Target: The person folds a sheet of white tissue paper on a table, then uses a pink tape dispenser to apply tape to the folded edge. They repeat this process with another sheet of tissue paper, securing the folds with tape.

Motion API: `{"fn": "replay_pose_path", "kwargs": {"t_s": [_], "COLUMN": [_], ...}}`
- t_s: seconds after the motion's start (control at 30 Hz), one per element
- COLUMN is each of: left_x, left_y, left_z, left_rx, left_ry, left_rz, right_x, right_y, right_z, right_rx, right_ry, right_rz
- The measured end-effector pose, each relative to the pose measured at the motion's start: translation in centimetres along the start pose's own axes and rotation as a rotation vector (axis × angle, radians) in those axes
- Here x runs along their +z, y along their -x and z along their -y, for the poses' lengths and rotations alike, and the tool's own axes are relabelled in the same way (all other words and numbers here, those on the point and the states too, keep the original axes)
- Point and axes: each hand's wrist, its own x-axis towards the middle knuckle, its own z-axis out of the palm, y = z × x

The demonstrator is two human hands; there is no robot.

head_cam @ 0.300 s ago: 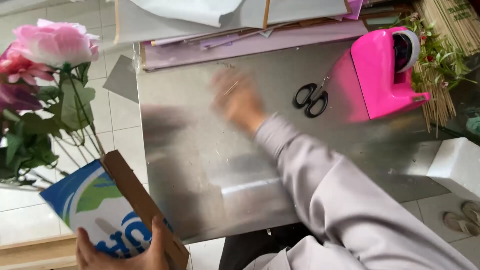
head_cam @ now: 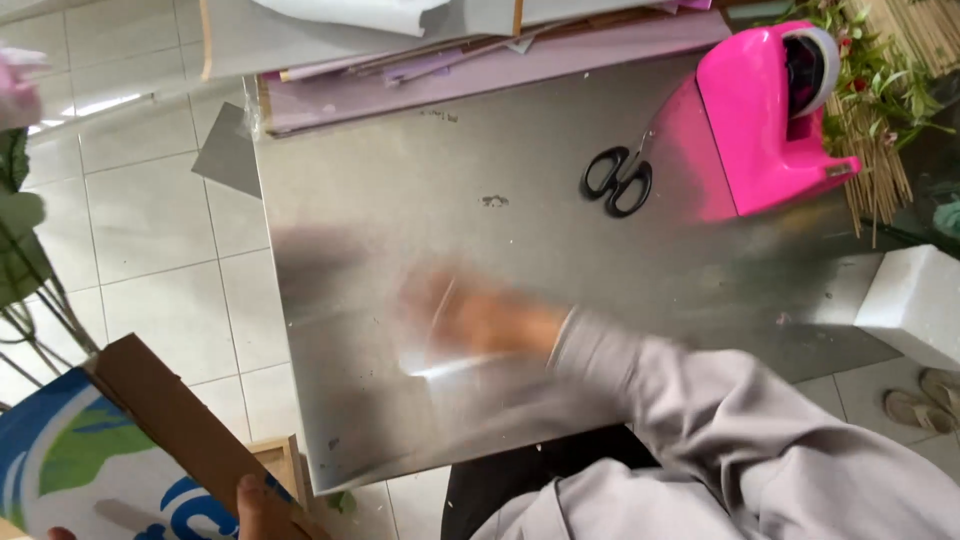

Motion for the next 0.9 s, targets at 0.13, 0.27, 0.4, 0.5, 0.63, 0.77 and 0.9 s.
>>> {"fn": "replay_pose_path", "kwargs": {"t_s": [0.13, 0.27, 0.4, 0.5, 0.63, 0.77, 0.9], "left_x": [-6.6, 13.3, 24.5, 23.1, 23.0, 24.6, 26.4], "left_y": [1.1, 8.6, 10.0, 6.5, 3.1, 0.3, -1.4], "left_z": [-2.9, -26.9, -32.6, -34.0, -38.9, -44.1, -48.4], "left_rx": [0.082, 0.238, 0.17, 0.524, 0.676, 0.813, 0.824], "left_ry": [0.055, 0.056, -0.205, -0.283, -0.14, -0.166, -0.167], "left_rz": [-1.142, -2.338, -2.728, -2.756, -2.675, -2.507, -2.49], "right_x": [0.5, -0.1, -17.1, -13.0, -12.0, -17.0, -22.2], "right_y": [1.3, 5.6, 12.9, 20.7, 21.5, 21.5, 18.6], "right_z": [2.3, 4.5, 9.2, 8.2, 14.9, 16.0, 15.5], "right_rx": [0.028, 0.028, 0.292, 0.829, 0.566, 0.65, 0.79], "right_ry": [-0.132, -0.206, -0.094, 0.87, 0.011, -0.548, -0.5], "right_rz": [-0.039, -0.076, -0.832, -0.447, -0.601, -1.172, -1.259]}}
